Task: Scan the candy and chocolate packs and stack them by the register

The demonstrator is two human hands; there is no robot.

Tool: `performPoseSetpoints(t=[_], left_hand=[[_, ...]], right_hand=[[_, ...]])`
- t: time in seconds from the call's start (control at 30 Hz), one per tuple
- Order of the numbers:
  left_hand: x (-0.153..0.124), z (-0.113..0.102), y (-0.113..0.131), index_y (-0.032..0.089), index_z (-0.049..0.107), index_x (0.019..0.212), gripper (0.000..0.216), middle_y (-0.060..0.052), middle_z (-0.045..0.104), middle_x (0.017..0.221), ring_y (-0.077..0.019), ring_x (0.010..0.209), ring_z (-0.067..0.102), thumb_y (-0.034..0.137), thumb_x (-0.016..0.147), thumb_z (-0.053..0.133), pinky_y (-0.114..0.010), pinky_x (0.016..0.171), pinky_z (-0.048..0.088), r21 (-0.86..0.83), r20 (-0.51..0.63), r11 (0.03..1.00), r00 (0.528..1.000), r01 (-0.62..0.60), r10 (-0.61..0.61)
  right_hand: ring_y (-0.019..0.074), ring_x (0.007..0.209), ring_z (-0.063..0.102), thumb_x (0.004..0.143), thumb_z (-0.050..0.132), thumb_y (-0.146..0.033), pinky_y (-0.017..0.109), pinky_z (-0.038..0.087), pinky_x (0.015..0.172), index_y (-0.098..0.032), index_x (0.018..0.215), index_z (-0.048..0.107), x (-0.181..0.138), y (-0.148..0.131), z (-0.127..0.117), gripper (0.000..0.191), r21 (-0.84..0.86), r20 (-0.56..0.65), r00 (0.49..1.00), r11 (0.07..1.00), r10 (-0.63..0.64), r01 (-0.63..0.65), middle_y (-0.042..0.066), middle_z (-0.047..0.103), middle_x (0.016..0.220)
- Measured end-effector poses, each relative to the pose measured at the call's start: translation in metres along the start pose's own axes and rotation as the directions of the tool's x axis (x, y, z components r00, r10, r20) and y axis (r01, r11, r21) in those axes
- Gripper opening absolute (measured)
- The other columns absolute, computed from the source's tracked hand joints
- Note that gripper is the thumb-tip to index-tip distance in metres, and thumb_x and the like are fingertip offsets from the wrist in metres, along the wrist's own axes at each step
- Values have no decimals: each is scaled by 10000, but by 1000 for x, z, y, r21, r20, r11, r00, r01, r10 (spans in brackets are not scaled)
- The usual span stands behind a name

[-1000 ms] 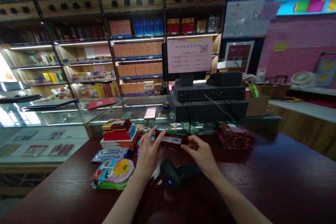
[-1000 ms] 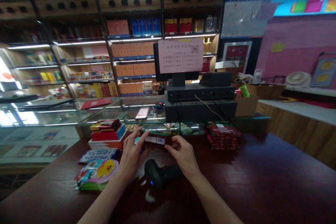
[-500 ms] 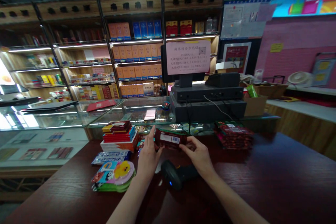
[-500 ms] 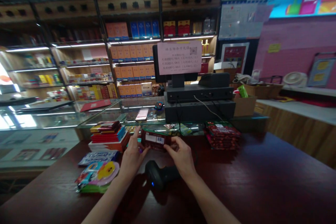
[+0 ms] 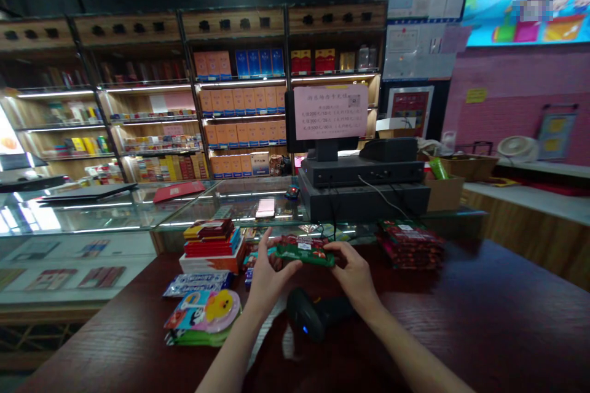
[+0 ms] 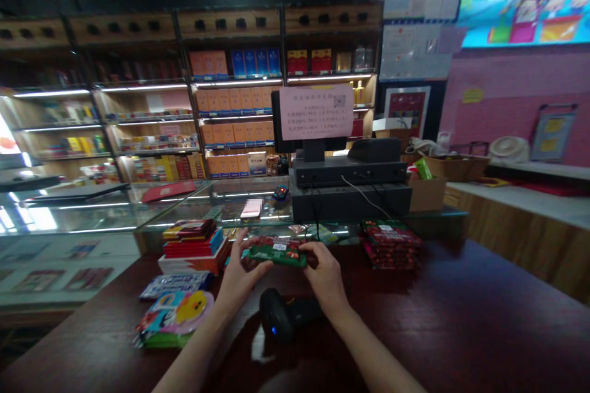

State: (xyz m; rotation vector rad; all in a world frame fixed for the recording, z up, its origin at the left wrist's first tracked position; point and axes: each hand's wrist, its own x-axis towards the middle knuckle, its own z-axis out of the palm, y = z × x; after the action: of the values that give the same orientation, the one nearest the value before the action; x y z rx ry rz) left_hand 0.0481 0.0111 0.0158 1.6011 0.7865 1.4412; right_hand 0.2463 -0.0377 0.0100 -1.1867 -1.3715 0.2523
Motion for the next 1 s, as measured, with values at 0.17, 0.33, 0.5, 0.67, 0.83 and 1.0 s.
performPoseSetpoints(t=[0.17,0.33,0.5,0.67,0.83,1.0], left_hand=[[3,-5,0,290,177,1515,1003,-119,535,1362,-214,1053,684,300,707,771,-338,871,582,55,21,998,1000,-18,17],[2,-5,0,306,144,1525,994,-115,512,1402,-226,1094,672,317,742,757,-354,896,574,96,3,988,993,-118,118],[0,0,4,287,253,1497,929,-121,481,1450,-231,1105,663,257,729,776,-373,928,557,109,43,977,983,-184,180],[4,11,7,255,221,1524,927,-120,530,1431,-246,1236,596,151,750,721,-399,1031,500,206,205,954,963,-217,174],[11,32,9,284,217,1521,869,-93,403,1548,-232,1427,395,99,795,659,-414,1180,346,358,327,844,900,-400,287],[14,69,14,311,141,1528,850,-97,317,1595,-227,1468,312,83,846,594,-438,1196,335,482,473,661,806,-575,356]], right_hand=[[255,1070,652,789,654,-232,415,536,964,-255,1100,680,1,4,-5,313,-60,108,989,992,-104,111,70,677,1137],[255,1291,525,786,683,-195,442,414,1131,-286,1400,505,0,0,-13,646,-162,258,946,957,-195,242,78,544,1363],[253,1353,467,867,626,-196,445,380,1162,-295,1475,403,-1,-7,-28,655,-231,308,919,917,-248,325,89,481,1425],[259,1370,451,874,583,-152,449,378,1167,-297,1495,371,1,-8,-48,672,-290,293,917,888,-273,357,92,463,1449],[259,1365,464,875,554,-119,442,404,1154,-311,1513,336,4,-5,-75,701,-385,284,916,842,-283,379,90,450,1465],[277,1361,467,878,532,-84,483,413,1146,-278,1538,273,7,3,-109,735,-530,303,896,724,-326,442,117,468,1455]])
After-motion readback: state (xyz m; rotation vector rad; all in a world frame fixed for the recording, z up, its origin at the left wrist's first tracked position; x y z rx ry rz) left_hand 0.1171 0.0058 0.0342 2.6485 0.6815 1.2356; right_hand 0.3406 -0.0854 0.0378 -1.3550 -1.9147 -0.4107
